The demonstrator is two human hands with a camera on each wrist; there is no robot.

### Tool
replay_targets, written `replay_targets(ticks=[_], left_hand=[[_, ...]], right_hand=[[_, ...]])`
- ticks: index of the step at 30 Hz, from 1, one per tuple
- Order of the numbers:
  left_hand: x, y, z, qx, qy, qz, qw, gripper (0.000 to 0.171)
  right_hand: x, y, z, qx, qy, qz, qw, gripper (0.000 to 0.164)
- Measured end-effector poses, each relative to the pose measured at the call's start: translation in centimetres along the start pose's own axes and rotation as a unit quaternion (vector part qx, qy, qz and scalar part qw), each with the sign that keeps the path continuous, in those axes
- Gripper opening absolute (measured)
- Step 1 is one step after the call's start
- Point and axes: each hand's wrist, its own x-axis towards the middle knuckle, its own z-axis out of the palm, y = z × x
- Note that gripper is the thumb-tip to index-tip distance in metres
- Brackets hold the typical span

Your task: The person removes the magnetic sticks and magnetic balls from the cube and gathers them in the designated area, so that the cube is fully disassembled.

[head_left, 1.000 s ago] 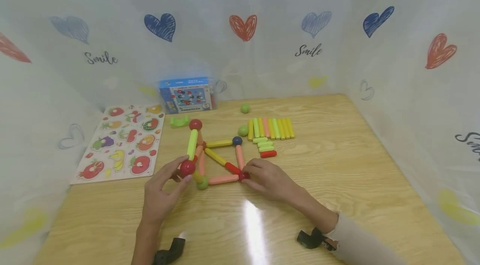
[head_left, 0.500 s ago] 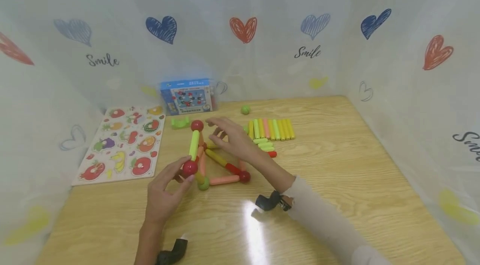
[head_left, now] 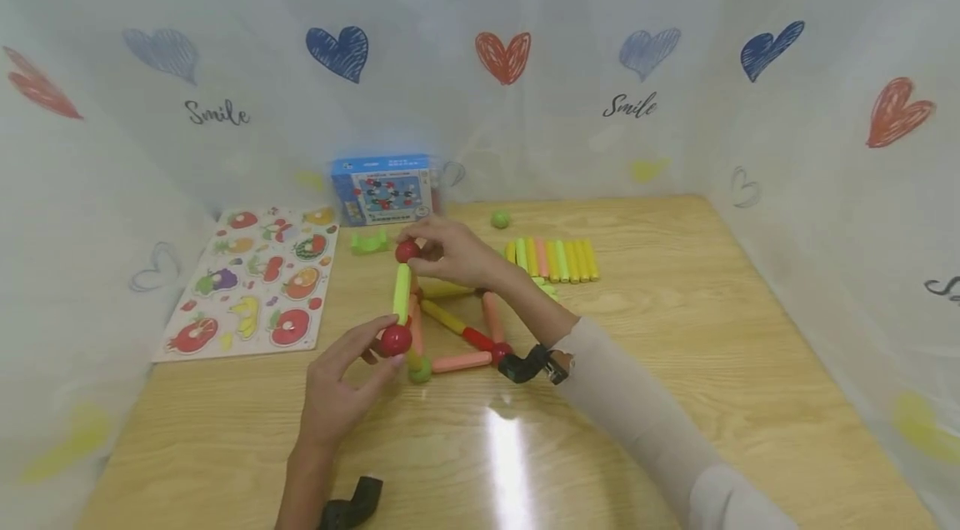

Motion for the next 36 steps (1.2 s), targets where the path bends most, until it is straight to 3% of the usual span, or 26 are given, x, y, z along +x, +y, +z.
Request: replay_targets(ticks=[4, 8, 13, 18, 23, 28, 31, 36], left_hand=[[0.1, 0.0, -0.3, 0.006, 0.0, 0.003, 1.0, 0.054], [0.2, -0.1, -0.3, 0.002, 0.001, 0.007, 1.0, 0.054], [0.3, 0.1, -0.5, 0.013, -0.002, 0.004, 0.9999, 0.054], [0.4, 0.0, -0.8, 0.014, 0.004, 0.014, 0.9998, 0.055], [0.7, -0.4, -0.5, -0.006, 0.014, 0.051, 0.9986, 0.057], [0.8, -0.5, -0.2, -0.009, 0.022, 0.072, 0.9971, 0.058], [0.7, -0.4, -0.1, -0.008, 0.012, 0.057, 0.9982, 0.057], [-0.1, -0.5, 0.1, 0.0, 0.004, 0.034, 0.9994, 0.054]], right_hand=[[0.2, 0.2, 0.4, -0.02, 0.035, -0.003, 0.999, 0.035], [0.1, 0.5, 0.8, -0.037, 0.066, 0.023, 0.997, 0.037], [0.2, 0.3, 1.0, -0.057, 0.064, 0.037, 0.996, 0.029], [0.6, 0.1, 0.6, -0.027, 0.075, 0.046, 0.996, 0.027], [-0.1, 0.8, -1.7, -0.008, 0.128, 0.043, 0.991, 0.041], [-1.6, 3.7, -5.6, -0.061, 0.162, 0.067, 0.983, 0.045], [-2.6, 6.2, -7.6, -0.106, 0.159, 0.117, 0.974, 0.045], [-3.6, 10.2, -9.3, -0.185, 0.124, 0.216, 0.951, 0.043]])
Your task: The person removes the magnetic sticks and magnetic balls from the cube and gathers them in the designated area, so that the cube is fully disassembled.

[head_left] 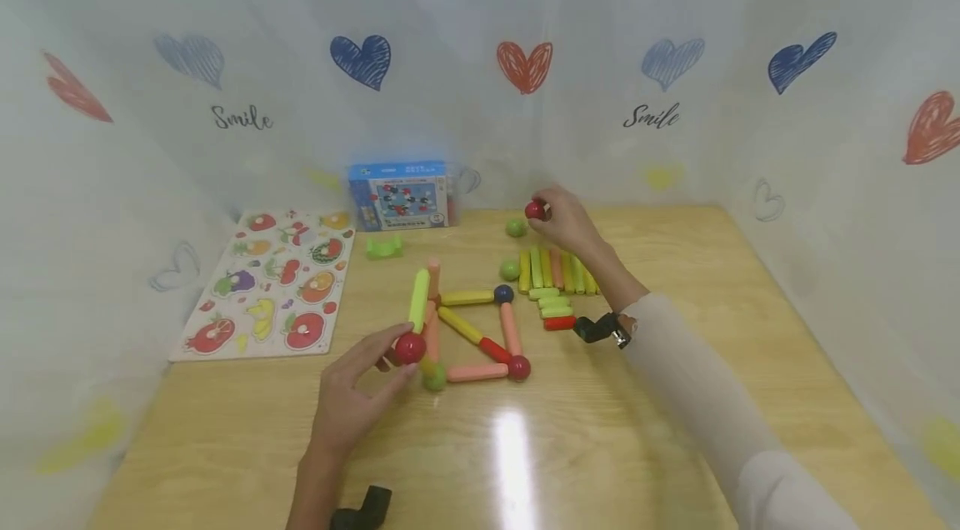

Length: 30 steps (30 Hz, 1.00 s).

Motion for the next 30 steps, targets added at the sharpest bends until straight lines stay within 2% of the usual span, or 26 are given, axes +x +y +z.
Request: replay_targets(ticks=[4, 7, 10, 17, 20, 23, 25, 27, 30], left_hand=[[-0.9, 0.3, 0.4, 0.005, 0.001, -0.012, 0.9999, 0.053], [-1.3, 0.6, 0.7, 0.002, 0.0, -0.021, 0.9998, 0.053], [-1.4, 0.8, 0.8, -0.005, 0.001, -0.016, 0.9999, 0.053], [-0.8, 1.0, 0.6, -0.004, 0.002, -0.006, 1.0, 0.054], [-0.4, 1.0, 0.4, -0.003, 0.001, -0.004, 1.0, 0.055], [0.0, 0.8, 0.3, -0.004, 0.002, 0.006, 1.0, 0.055], [0.1, 0.7, 0.2, -0.003, 0.003, 0.009, 1.0, 0.055], [0.2, 0.6, 0.2, -0.001, 0.002, 0.005, 1.0, 0.055], [0.3, 0.3, 0.2, 0.002, 0.005, 0.003, 1.0, 0.055]], right_hand=[[0.2, 2.2, 0.8, -0.033, -0.042, 0.043, 0.998, 0.039], [0.2, 3.4, 1.6, -0.041, -0.071, 0.052, 0.995, 0.039], [0.2, 4.1, 2.1, -0.047, -0.085, 0.048, 0.994, 0.04], [0.0, 3.7, 1.2, -0.044, -0.082, 0.042, 0.995, 0.061], [-0.5, 2.8, 0.5, -0.03, -0.068, 0.034, 0.997, 0.061], [-1.3, 1.8, 0.4, -0.019, -0.057, 0.004, 0.998, 0.052], [-1.9, 1.1, 0.6, -0.03, -0.064, -0.025, 0.997, 0.045], [-2.4, 0.6, 1.2, -0.051, -0.079, -0.067, 0.993, 0.04], [-2.9, -0.1, 2.4, -0.09, -0.107, -0.125, 0.982, 0.038]])
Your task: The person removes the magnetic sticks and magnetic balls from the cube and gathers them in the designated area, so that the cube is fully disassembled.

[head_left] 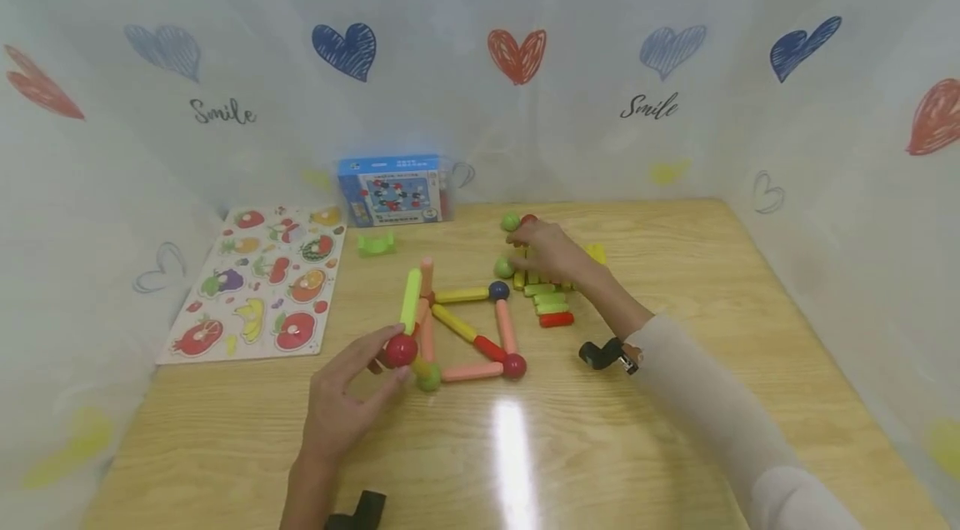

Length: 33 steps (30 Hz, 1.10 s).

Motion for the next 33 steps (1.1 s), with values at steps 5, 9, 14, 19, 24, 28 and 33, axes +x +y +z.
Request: replay_targets(ticks=[5, 9, 14, 19, 24, 28, 33], left_hand=[[-0.2, -0.4, 0.3, -0.013, 0.016, 0.026, 0.9995, 0.055], [-0.3, -0.5, 0.5, -0.016, 0.013, 0.023, 0.9995, 0.054], [-0.1, -0.3, 0.3, -0.007, 0.009, 0.02, 0.9997, 0.054], [0.0, -0.3, 0.1, 0.001, 0.001, 0.006, 1.0, 0.054], [-0.1, -0.4, 0.2, -0.003, 0.0, 0.011, 0.9999, 0.055], [-0.3, -0.4, 0.2, -0.003, 0.001, 0.012, 0.9999, 0.055], [-0.1, -0.3, 0.1, -0.005, 0.004, 0.006, 1.0, 0.055]], right_hand=[[0.1, -0.7, 1.6, -0.023, -0.017, -0.038, 0.999, 0.033], [-0.1, -0.3, 2.0, -0.022, 0.004, -0.035, 0.999, 0.03], [-0.3, 1.3, 0.6, 0.01, 0.065, 0.018, 0.998, 0.036], [-0.6, 4.4, -1.2, 0.054, 0.119, 0.118, 0.984, 0.043], [-0.8, 7.0, -1.4, 0.073, 0.11, 0.169, 0.977, 0.041], [-0.6, 7.8, -1.0, 0.08, 0.076, 0.182, 0.977, 0.045], [0.2, 7.9, -0.6, 0.063, 0.062, 0.178, 0.98, 0.047]])
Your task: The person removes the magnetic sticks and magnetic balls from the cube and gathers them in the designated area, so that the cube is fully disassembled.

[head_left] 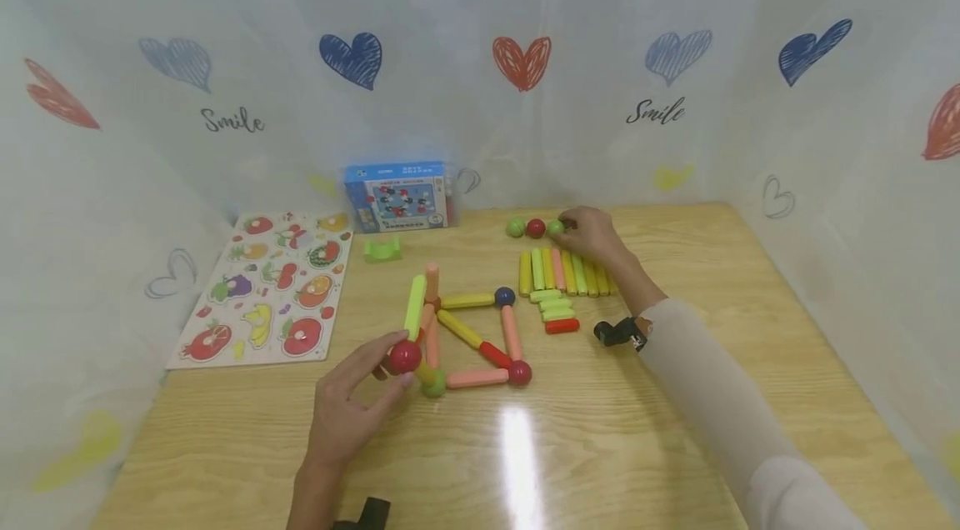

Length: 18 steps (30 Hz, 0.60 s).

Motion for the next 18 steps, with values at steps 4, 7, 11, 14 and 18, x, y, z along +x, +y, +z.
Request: replay_targets(ticks=[4, 7, 11, 14, 18], left_hand=[[0.0, 0.0, 0.1, -0.005, 0.005, 0.008, 0.9999, 0.055], [0.1, 0.0, 0.1, -0.008, 0.006, 0.013, 0.9999, 0.055], [0.1, 0.1, 0.0, -0.003, 0.001, 0.002, 1.0, 0.055], [0.1, 0.1, -0.1, 0.001, -0.001, -0.005, 1.0, 0.055], [0.1, 0.1, -0.2, 0.004, -0.003, -0.009, 0.9999, 0.055]], right_hand=[[0.2, -0.1, 0.1, -0.011, -0.005, 0.005, 1.0, 0.048], [0.3, -0.1, 0.1, -0.018, -0.01, 0.011, 1.0, 0.051], [0.2, 0.0, 0.1, -0.023, -0.012, 0.012, 1.0, 0.054], [0.0, -0.1, 0.1, -0.025, -0.01, 0.01, 1.0, 0.055], [-1.0, -0.9, -0.1, -0.006, 0.019, -0.008, 1.0, 0.054]])
